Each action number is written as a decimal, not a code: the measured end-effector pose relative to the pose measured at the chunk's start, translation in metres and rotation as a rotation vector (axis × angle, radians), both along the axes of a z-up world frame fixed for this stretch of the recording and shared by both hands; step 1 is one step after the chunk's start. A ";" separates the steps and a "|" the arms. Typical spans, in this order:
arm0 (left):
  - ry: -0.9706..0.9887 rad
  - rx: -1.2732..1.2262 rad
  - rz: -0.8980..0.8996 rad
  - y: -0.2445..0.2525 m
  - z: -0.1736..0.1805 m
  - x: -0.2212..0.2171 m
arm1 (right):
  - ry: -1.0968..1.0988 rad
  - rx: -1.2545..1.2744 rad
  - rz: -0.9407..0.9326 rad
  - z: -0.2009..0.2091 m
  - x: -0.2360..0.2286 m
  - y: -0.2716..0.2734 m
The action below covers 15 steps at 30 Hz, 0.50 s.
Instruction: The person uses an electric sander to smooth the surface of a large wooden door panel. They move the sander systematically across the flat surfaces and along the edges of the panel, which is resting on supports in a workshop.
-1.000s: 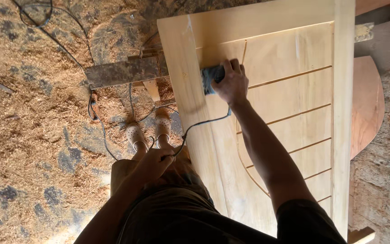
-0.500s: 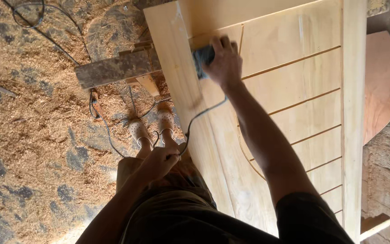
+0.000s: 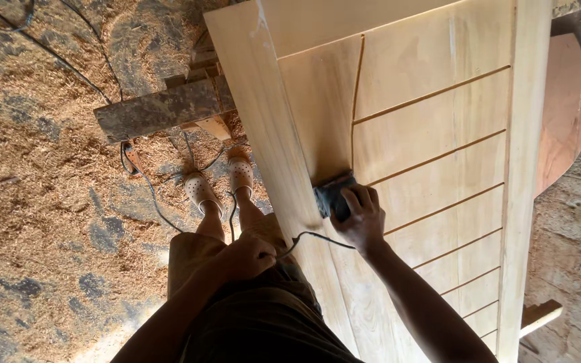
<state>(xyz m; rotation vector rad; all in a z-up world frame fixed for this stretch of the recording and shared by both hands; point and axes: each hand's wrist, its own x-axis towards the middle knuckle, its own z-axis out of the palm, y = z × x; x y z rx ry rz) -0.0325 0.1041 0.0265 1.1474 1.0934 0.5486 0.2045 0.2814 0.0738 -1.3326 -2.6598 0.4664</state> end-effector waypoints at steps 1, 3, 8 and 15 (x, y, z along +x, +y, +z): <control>0.000 -0.070 -0.070 0.001 0.002 0.000 | -0.001 0.006 0.013 -0.001 -0.002 0.004; -0.012 -0.077 -0.103 0.004 0.006 -0.004 | -0.017 0.007 0.026 -0.004 -0.010 0.013; -0.049 -0.100 -0.010 0.021 0.018 -0.016 | -0.036 0.032 0.080 -0.003 -0.044 0.053; 0.001 -0.202 0.034 0.031 0.026 -0.030 | -0.046 0.043 0.079 -0.008 -0.097 0.106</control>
